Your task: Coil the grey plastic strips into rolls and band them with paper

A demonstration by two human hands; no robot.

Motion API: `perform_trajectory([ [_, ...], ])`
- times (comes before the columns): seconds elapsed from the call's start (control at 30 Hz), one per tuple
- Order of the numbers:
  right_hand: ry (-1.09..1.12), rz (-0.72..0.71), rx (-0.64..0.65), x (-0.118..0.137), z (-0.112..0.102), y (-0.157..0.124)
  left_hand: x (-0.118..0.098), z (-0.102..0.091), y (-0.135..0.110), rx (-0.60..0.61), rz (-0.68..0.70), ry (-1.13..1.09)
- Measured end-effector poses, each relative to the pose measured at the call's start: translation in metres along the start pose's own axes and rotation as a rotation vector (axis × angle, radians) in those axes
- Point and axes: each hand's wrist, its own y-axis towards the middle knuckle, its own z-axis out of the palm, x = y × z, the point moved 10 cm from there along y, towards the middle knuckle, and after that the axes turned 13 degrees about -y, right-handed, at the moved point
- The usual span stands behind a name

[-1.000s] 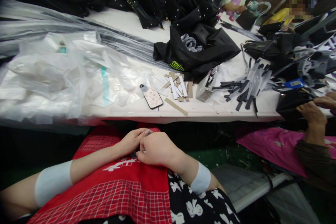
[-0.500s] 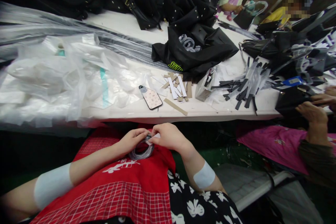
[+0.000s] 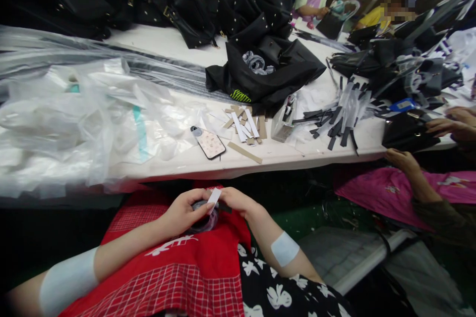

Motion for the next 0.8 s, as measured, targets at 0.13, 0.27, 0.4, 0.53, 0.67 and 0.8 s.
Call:
perform_trajectory([
  [0.13,0.048,-0.201,-0.231,0.026,-0.013,-0.011,-0.015,-0.007,-0.001,-0.063,0.096,0.061],
  [0.27,-0.201,-0.371,-0.360,0.055,-0.024,-0.033,-0.009,-0.012,-0.001,-0.123,0.026,0.094],
  [0.4,-0.278,-0.377,-0.222,0.053,-0.020,-0.040,0.007,-0.004,-0.002,-0.070,-0.066,0.014],
  [0.53,-0.202,-0.359,-0.077,0.045,-0.015,-0.041,0.013,-0.002,-0.003,-0.104,-0.063,-0.038],
  [0.67,-0.200,-0.339,-0.092,0.043,-0.017,-0.036,0.021,-0.001,-0.004,-0.144,-0.111,-0.099],
  [0.8,-0.178,-0.269,-0.078,0.035,-0.017,-0.029,0.025,0.000,-0.007,-0.170,-0.136,-0.121],
])
